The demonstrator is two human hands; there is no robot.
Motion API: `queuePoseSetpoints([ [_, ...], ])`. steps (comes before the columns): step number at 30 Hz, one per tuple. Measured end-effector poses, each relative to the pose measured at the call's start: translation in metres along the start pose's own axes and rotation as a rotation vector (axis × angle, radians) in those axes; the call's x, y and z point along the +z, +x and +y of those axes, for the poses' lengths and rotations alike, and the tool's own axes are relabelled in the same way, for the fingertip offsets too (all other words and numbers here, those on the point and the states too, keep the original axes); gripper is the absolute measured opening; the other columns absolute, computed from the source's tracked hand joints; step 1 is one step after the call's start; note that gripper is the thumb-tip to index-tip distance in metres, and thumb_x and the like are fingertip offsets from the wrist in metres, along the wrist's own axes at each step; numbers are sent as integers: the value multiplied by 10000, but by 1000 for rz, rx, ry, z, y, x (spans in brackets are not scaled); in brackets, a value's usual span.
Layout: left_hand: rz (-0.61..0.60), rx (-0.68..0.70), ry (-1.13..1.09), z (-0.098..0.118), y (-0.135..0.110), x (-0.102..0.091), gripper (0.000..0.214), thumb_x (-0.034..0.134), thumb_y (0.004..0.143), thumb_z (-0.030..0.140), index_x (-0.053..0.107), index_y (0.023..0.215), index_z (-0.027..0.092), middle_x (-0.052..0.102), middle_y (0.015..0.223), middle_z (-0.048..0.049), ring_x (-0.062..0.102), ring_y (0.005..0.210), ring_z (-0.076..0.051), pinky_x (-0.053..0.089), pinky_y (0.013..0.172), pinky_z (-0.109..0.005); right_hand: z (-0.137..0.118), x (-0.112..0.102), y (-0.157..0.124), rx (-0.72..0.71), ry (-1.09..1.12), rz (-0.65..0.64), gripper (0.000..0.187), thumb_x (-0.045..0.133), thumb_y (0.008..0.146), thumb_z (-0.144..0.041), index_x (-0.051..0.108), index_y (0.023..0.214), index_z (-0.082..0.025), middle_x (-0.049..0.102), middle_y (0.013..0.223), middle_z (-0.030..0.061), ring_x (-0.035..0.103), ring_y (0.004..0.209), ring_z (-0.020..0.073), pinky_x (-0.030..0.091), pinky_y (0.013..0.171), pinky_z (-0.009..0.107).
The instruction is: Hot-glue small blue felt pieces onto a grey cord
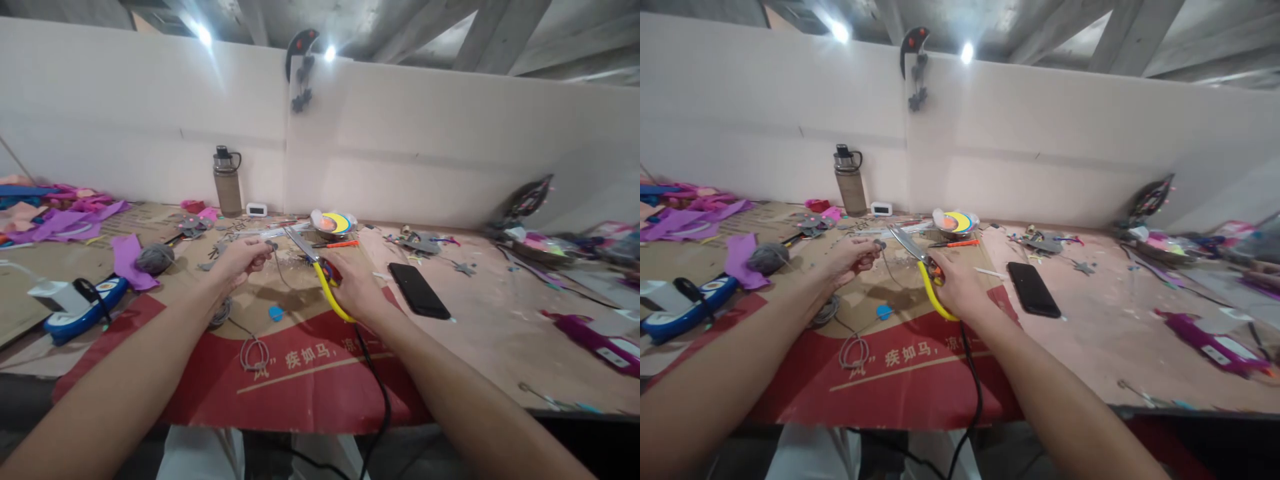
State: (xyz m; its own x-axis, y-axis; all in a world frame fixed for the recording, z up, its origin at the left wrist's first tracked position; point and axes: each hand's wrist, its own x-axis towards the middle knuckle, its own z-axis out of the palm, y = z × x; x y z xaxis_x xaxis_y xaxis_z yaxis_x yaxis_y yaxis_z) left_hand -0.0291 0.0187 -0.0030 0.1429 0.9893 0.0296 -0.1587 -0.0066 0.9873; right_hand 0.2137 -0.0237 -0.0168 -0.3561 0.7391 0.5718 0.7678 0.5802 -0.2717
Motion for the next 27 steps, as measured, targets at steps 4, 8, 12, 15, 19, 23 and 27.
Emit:
queuePoseSetpoints([
  [4, -27, -36, -38, 6, -1, -2, 224, 709, 618, 141, 494, 555, 136, 489, 513, 17, 280, 385, -4, 143, 378, -158, 13, 4, -7, -52, -153, -73, 355, 490, 867, -222, 592, 1204, -184, 659, 1117, 124, 589, 1002, 245, 449, 801, 330],
  [8, -30, -59, 11, 9, -3, -3, 202, 682, 623, 132, 495, 546, 137, 488, 507, 10, 278, 386, -9, 131, 378, -171, 11, 0, -6, -68, -250, -102, 341, 499, 889, -276, 595, 1201, -178, 663, 1084, 128, 591, 948, 240, 439, 765, 318],
  [12, -34, -63, 71, 10, -5, 0, 184, 663, 629, 130, 502, 539, 138, 511, 522, -3, 272, 385, -11, 128, 380, -188, 6, -5, -5, -66, -279, -124, 311, 521, 885, -278, 605, 1169, -182, 662, 1083, 125, 583, 921, 230, 421, 730, 300],
  [15, -37, -69, 84, 10, -5, 1, 176, 661, 621, 118, 509, 534, 137, 519, 530, -7, 273, 385, -11, 133, 382, -189, 5, -7, -5, -79, -306, -137, 314, 506, 897, -297, 600, 1175, -186, 652, 1099, 127, 575, 928, 234, 414, 734, 307],
  [19, -45, -56, 114, 9, -3, -1, 150, 644, 625, 120, 535, 523, 133, 513, 527, -10, 265, 385, -13, 140, 380, -187, 8, -5, -5, -113, -324, -138, 287, 489, 901, -316, 611, 1130, -194, 657, 1058, 125, 574, 927, 238, 411, 762, 324],
  [23, -37, -51, 158, 9, -2, -2, 153, 633, 629, 129, 546, 502, 132, 506, 515, -17, 275, 388, -21, 147, 384, -188, 10, -3, -5, -120, -331, -144, 279, 502, 896, -328, 609, 1119, -197, 652, 1058, 125, 570, 959, 240, 415, 790, 331],
  [27, -18, -66, 182, 9, -2, -1, 144, 632, 606, 114, 550, 489, 129, 501, 503, -17, 284, 388, -23, 140, 389, -188, 10, -3, -5, -114, -373, -170, 280, 471, 917, -308, 596, 1143, -201, 646, 1075, 124, 557, 1012, 247, 419, 816, 336],
])
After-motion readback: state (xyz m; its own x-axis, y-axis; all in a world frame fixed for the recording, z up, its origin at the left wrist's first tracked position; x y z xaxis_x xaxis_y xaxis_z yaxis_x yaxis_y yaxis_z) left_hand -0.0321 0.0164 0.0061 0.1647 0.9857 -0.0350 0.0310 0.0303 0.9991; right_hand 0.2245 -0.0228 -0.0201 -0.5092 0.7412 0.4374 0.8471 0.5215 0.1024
